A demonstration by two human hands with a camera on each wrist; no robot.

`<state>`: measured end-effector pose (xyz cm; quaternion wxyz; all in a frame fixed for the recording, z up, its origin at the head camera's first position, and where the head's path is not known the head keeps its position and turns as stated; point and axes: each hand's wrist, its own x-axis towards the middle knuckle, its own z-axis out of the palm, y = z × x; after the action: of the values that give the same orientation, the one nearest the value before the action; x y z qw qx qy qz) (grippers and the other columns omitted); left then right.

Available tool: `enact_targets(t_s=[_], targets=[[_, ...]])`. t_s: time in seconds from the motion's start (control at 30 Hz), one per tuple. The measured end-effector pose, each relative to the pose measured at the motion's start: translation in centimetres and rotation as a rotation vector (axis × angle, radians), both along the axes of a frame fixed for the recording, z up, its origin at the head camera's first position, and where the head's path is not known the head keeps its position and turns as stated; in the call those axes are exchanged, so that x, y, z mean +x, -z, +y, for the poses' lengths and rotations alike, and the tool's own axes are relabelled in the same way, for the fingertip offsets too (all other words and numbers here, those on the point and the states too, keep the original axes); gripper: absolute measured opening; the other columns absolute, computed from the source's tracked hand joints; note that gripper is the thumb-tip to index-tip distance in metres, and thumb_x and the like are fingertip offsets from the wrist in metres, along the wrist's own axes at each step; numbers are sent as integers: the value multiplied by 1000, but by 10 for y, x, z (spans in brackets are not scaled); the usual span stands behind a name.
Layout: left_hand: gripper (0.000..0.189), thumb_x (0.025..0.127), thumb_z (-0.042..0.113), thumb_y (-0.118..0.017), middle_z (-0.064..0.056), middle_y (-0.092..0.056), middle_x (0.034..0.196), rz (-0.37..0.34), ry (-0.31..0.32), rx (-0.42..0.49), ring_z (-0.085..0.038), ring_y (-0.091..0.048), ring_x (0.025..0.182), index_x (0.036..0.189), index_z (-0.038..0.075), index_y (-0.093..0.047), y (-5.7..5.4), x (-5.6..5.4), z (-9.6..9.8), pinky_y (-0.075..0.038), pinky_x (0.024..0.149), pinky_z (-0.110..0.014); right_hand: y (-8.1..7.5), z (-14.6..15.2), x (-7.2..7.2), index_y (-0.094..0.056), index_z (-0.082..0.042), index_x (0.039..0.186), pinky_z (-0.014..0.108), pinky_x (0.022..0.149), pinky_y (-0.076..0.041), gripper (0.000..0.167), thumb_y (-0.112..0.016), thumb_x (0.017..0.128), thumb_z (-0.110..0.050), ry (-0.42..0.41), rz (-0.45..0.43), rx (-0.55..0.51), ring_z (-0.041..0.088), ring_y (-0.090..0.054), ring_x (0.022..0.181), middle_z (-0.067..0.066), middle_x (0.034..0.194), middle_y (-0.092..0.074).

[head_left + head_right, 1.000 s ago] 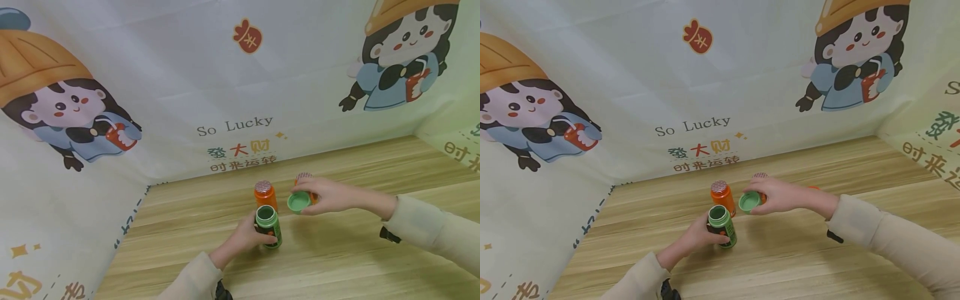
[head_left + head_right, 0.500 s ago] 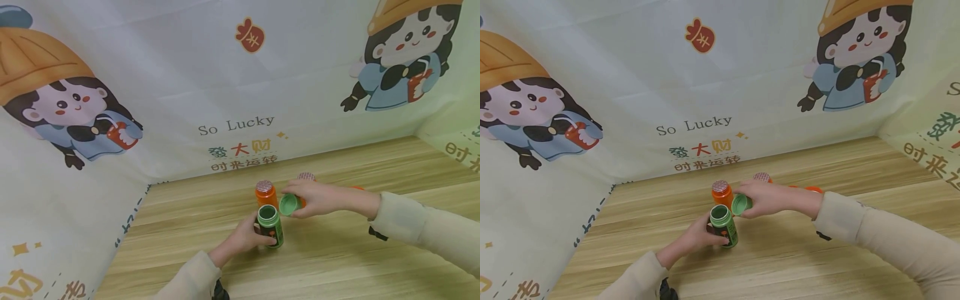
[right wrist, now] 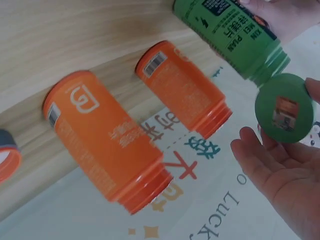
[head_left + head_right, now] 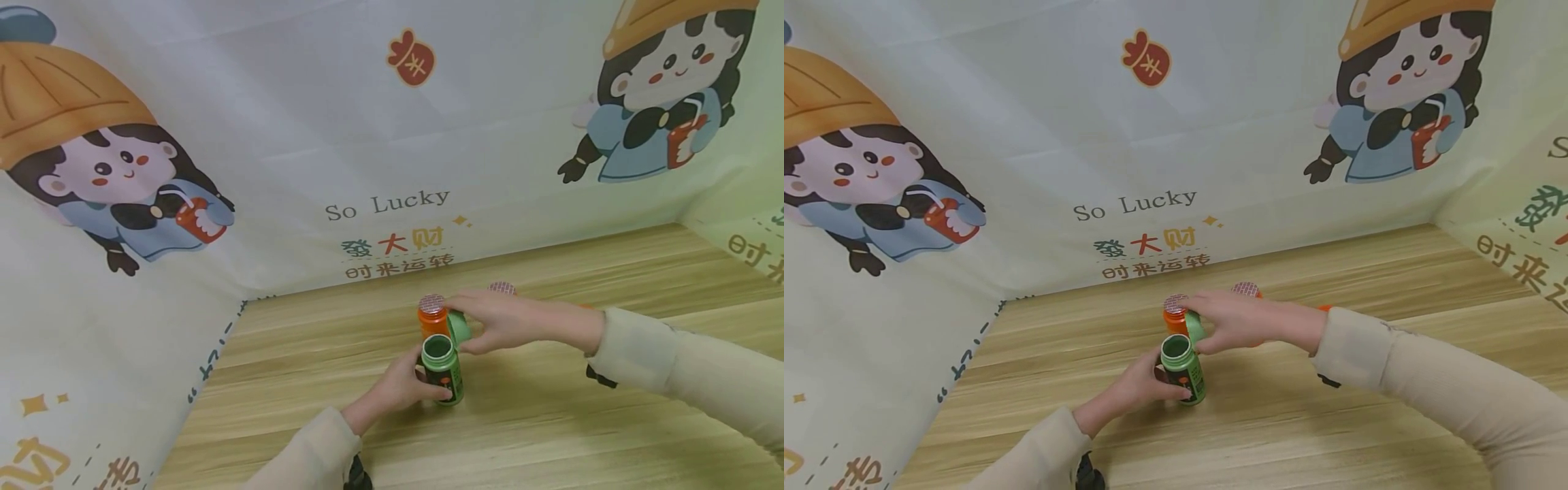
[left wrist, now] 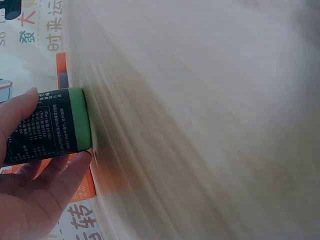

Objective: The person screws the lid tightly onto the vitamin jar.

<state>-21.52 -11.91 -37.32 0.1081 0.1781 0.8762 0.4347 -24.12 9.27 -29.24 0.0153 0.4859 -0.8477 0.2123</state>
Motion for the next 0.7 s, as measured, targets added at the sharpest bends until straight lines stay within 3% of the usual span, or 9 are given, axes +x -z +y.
enact_targets(t_s=[0.13, 0.2, 0.4, 0.7], targets=[[58, 70, 9, -78, -10, -60, 106, -2, 10, 17, -18, -58, 82, 120, 5, -49, 0, 0, -1, -48, 71, -30, -1, -9, 1, -47, 5, 121, 34, 79, -50, 51, -69, 80, -14, -19, -120, -58, 19, -55, 96, 11, 110, -56], [57, 71, 9, -78, -10, -61, 107, 4, 22, 30, -19, -59, 83, 120, 5, -50, 1, 0, -1, -48, 71, -29, 0, -13, 1, -50, 1, 116, 28, 73, -51, 45, -70, 79, -14, -33, -136, -76, 15, -55, 91, 6, 103, -56], [55, 73, 9, -76, -10, -60, 110, 20, 59, 55, -21, -58, 92, 120, 5, -49, 2, 1, -3, -48, 74, -29, 0, -20, -1, -59, -8, 109, 23, 73, -45, 34, -70, 77, -15, -123, 33, 9, 10, -49, 86, -1, 102, -55], [55, 75, 8, -75, -10, -58, 114, 28, 81, 79, -21, -56, 99, 123, 5, -48, 5, 0, -5, -49, 77, -28, -6, -26, -2, -61, -7, 113, 23, 77, -45, 35, -69, 79, -12, -187, 27, 138, 15, -51, 97, 5, 111, -53]])
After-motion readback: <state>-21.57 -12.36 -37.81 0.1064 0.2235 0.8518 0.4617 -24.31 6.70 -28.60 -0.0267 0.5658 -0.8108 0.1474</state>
